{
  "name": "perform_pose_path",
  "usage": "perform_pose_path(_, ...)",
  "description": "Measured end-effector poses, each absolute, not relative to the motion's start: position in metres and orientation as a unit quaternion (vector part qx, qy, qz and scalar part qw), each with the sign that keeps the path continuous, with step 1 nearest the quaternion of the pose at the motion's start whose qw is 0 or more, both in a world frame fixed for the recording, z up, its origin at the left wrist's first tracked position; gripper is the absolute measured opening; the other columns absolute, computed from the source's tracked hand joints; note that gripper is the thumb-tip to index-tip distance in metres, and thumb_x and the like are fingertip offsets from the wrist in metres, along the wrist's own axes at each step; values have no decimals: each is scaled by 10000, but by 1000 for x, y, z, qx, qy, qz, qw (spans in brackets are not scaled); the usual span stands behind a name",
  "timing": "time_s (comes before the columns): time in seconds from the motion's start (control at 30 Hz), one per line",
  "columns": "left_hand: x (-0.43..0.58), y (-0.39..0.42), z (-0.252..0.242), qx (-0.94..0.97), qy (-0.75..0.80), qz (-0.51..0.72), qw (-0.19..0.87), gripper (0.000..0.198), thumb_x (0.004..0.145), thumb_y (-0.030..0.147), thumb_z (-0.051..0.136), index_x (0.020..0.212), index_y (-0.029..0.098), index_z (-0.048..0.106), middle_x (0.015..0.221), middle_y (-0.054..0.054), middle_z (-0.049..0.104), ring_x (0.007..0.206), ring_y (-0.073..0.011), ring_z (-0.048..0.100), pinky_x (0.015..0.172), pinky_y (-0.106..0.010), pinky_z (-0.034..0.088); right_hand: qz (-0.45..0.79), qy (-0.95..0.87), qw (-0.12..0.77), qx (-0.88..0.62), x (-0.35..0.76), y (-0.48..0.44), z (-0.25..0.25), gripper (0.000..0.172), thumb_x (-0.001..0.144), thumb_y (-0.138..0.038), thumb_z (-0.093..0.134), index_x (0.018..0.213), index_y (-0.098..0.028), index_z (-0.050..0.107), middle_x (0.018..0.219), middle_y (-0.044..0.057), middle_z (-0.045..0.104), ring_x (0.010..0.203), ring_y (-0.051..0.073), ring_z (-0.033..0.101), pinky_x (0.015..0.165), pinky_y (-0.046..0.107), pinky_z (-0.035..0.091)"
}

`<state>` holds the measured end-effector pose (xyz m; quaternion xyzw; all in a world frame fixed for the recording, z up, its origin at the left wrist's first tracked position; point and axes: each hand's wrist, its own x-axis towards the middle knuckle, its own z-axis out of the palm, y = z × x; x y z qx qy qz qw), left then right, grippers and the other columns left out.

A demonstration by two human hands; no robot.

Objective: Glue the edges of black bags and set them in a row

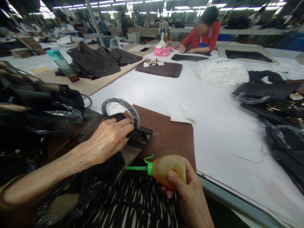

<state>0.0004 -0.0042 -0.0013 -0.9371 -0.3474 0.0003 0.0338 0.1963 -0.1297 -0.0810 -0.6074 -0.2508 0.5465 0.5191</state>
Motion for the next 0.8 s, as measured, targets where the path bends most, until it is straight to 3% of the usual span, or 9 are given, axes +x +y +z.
perform_pose_path(0.53,0,0,-10,-937,-345,-16,44,99,762,88,449,774,167,507,834,-40,569,670,-204,517,592,-332,370,568,-229,500,-612,183,-138,-69,484,630,-460,712,982,-182,531,645,21,608,456,155,525,357,204,364)
perform_pose_path(0.7,1,0,-10,-937,-346,-22,42,91,763,91,455,779,165,504,841,-41,572,670,-196,514,600,-331,369,534,-245,479,-652,188,-149,-63,566,616,-486,710,1061,-206,499,626,-13,600,443,134,473,378,209,383)
perform_pose_path(0.8,1,0,-8,-937,-346,-20,41,100,770,84,444,778,164,504,833,-42,576,666,-194,513,601,-330,368,456,-306,455,-701,197,-151,-66,588,596,-493,722,1080,-225,525,744,0,633,548,163,537,461,221,438)
